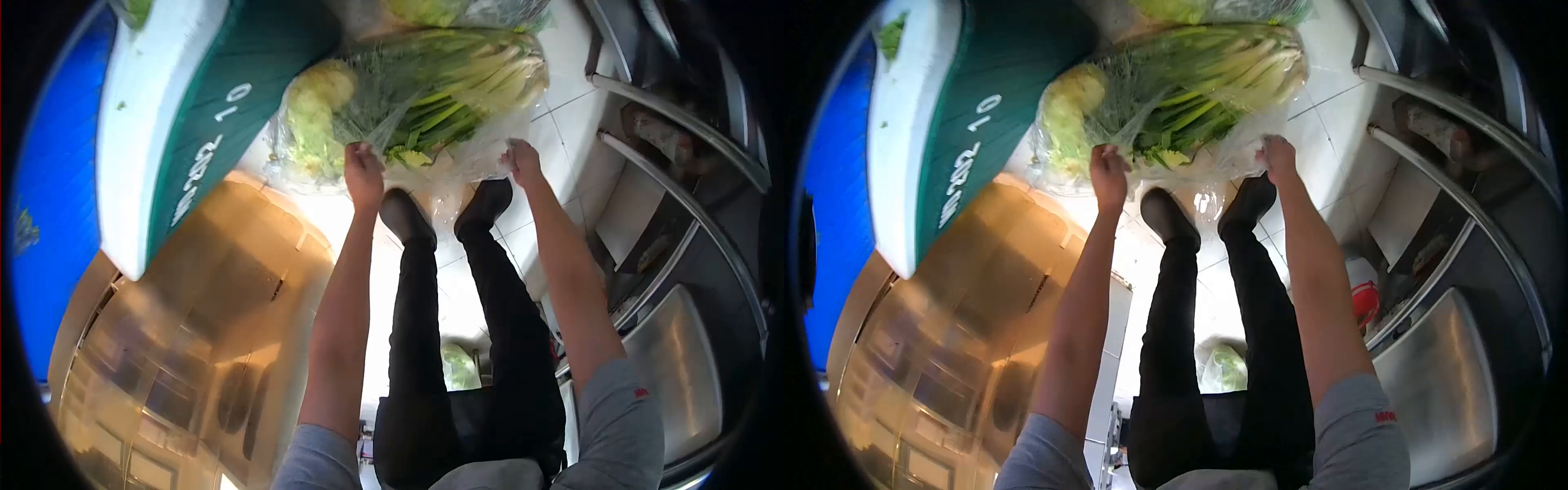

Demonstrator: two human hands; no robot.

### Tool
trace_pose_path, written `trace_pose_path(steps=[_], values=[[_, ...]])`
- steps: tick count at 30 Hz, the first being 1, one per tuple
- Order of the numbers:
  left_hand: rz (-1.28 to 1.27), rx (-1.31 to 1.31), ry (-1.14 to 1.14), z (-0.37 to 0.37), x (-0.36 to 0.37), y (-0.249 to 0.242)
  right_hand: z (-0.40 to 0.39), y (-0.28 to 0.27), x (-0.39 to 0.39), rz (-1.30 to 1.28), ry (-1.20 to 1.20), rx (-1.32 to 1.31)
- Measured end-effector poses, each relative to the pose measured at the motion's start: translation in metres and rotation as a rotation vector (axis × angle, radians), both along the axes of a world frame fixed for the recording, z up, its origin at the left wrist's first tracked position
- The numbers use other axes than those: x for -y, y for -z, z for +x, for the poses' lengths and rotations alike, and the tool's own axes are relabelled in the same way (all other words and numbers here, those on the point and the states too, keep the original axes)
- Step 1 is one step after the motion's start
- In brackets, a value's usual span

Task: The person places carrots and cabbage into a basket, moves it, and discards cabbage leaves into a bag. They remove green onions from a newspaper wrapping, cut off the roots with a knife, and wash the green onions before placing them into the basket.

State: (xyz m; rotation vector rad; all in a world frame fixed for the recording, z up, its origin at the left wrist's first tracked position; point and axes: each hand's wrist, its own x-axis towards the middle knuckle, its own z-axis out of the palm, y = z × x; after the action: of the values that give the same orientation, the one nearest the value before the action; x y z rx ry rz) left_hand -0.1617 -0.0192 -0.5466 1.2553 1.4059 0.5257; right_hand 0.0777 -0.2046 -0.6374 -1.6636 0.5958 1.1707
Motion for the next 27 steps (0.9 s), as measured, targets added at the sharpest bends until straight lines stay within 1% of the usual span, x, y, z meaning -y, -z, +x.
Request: trace_pose_path(steps=[1,3,4,5,6,7,9,10,11,12,13,14,15,16,17,18,19,20,21,22,23,24,25,26,27], values=[[-0.172,0.077,-0.095,0.008,-0.013,-0.019,0.002,-0.025,-0.011,0.045,0.074,0.017],[0.025,-0.027,-0.063,0.036,-0.042,-0.054,0.012,-0.067,-0.022,0.126,0.221,0.049],[0.123,-0.039,-0.015,0.055,-0.06,-0.071,0.024,-0.081,-0.019,0.221,0.154,0.044],[0.221,-0.05,0.03,0.075,-0.076,-0.092,0.034,-0.096,-0.018,0.256,0.111,0.028],[0.181,-0.023,0.029,0.095,-0.085,-0.118,0.042,-0.115,-0.02,0.292,0.069,0.012],[0.217,-0.024,0.045,0.102,-0.089,-0.129,0.05,-0.132,-0.022,0.33,0.028,-0.002],[0.275,-0.033,0.089,0.104,-0.088,-0.143,0.034,-0.167,-0.022,0.242,-0.069,0.104],[0.284,-0.022,0.104,0.095,-0.081,-0.149,0.022,-0.17,-0.006,0.369,-0.003,0.112],[0.2,-0.079,0.128,0.088,-0.076,-0.157,0.014,-0.187,-0.002,0.316,0.055,0.03],[0.134,-0.049,0.109,0.085,-0.067,-0.168,0.008,-0.212,-0.003,0.198,0.008,0.034],[0.106,-0.08,0.145,0.087,-0.058,-0.178,0.002,-0.228,0.001,0.142,0.039,0.028],[0.084,-0.114,0.18,0.091,-0.051,-0.186,-0.002,-0.24,0.009,0.163,0.05,0.06],[0.002,-0.102,0.182,0.101,-0.041,-0.194,-0.002,-0.25,0.017,0.158,0.106,0.053],[0.08,0.017,0.221,0.114,-0.028,-0.204,-0.001,-0.261,0.027,0.15,0.157,0.041],[-0.002,0.027,0.217,0.125,-0.017,-0.214,0.002,-0.268,0.036,0.138,0.207,0.027],[-0.031,0.045,0.241,0.135,-0.009,-0.223,0.006,-0.277,0.042,0.111,0.183,0.044],[-0.091,-0.137,0.322,0.144,-0.004,-0.242,0.01,-0.286,0.048,0.083,0.165,0.065],[-0.048,-0.119,0.355,0.147,0.001,-0.248,0.018,-0.295,0.052,0.059,0.151,0.098],[-0.004,-0.088,0.396,0.149,0.007,-0.252,0.02,-0.304,0.05,-0.027,-0.053,0.146],[-0.003,-0.05,0.376,0.144,0.01,-0.256,0.023,-0.316,0.053,-0.131,-0.237,0.203],[-0.015,0.016,0.377,0.137,0.011,-0.257,0.022,-0.323,0.061,-0.171,-0.328,0.274],[-0.033,0.012,0.442,0.124,0.011,-0.256,0.012,-0.33,0.065,-0.141,-0.324,0.314],[-0.087,0.053,0.386,0.123,0.016,-0.269,-0.001,-0.34,0.072,-0.115,-0.29,0.334],[-0.048,0.037,0.392,0.122,0.021,-0.289,-0.009,-0.355,0.08,-0.087,-0.233,0.325],[-0.047,-0.142,0.415,0.123,0.023,-0.311,-0.019,-0.369,0.086,-0.067,-0.179,0.295]])
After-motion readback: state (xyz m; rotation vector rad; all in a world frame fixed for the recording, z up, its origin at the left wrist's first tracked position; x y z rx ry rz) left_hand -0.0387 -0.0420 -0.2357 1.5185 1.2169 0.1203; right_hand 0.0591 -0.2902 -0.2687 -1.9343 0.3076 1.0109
